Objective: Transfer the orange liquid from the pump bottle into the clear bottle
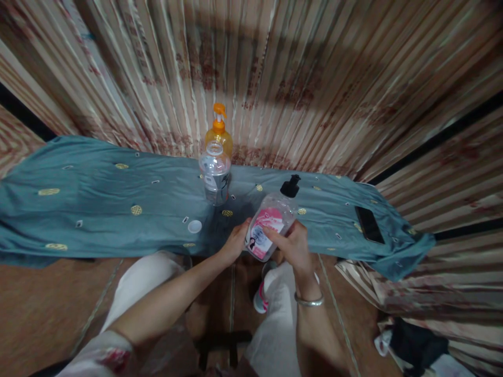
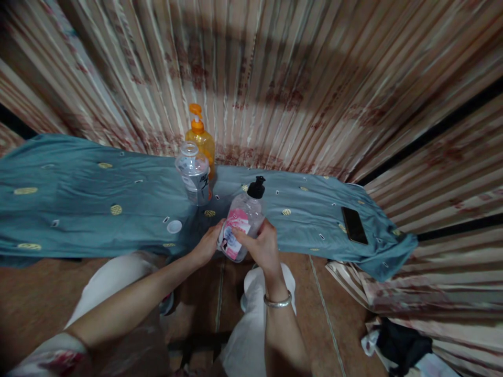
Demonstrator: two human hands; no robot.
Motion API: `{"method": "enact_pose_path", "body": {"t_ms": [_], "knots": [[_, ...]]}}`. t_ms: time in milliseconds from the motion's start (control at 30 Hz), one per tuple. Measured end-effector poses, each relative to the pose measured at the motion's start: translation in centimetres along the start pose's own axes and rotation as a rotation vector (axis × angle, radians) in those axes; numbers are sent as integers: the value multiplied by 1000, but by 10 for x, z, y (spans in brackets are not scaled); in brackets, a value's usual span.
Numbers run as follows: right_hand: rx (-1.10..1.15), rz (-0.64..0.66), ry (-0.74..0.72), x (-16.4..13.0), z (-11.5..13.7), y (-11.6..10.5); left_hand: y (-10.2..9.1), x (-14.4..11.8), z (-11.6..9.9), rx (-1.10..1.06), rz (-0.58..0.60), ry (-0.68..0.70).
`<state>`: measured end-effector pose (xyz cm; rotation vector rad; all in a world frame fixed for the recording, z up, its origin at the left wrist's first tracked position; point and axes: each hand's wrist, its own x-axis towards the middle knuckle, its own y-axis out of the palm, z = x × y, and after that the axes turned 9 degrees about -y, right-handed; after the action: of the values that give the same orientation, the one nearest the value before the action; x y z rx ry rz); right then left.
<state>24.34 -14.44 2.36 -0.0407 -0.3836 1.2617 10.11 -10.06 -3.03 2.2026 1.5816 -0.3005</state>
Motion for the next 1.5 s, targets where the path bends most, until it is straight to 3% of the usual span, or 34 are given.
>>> {"method": "enact_pose_path", "body": {"t_ms": [200,400,500,733,933,1233,1367,1500], "knots": [[-93,-141,-56,6,-1,-9,9,-6,4,-251,147,-188],[-144,-288,-54,23,-5,-14,7,5,2,-259,156,-145],[-125,-310,-40,37,-4,-22,0,17,1,-139,128,-58],[-135,-343,-50,72,-20,-41,-32,39,-13,337,-127,353],[-126,-314,-20,101,-52,-38,-50,47,-3,676,-119,570],[-3,-191,46,163,-87,-10,-63,55,18,1048,-89,656],[54,-123,57,194,-92,4,-64,51,23,1111,-77,643],[47,-52,96,221,-102,3,-69,42,22,1093,-52,667]]}}
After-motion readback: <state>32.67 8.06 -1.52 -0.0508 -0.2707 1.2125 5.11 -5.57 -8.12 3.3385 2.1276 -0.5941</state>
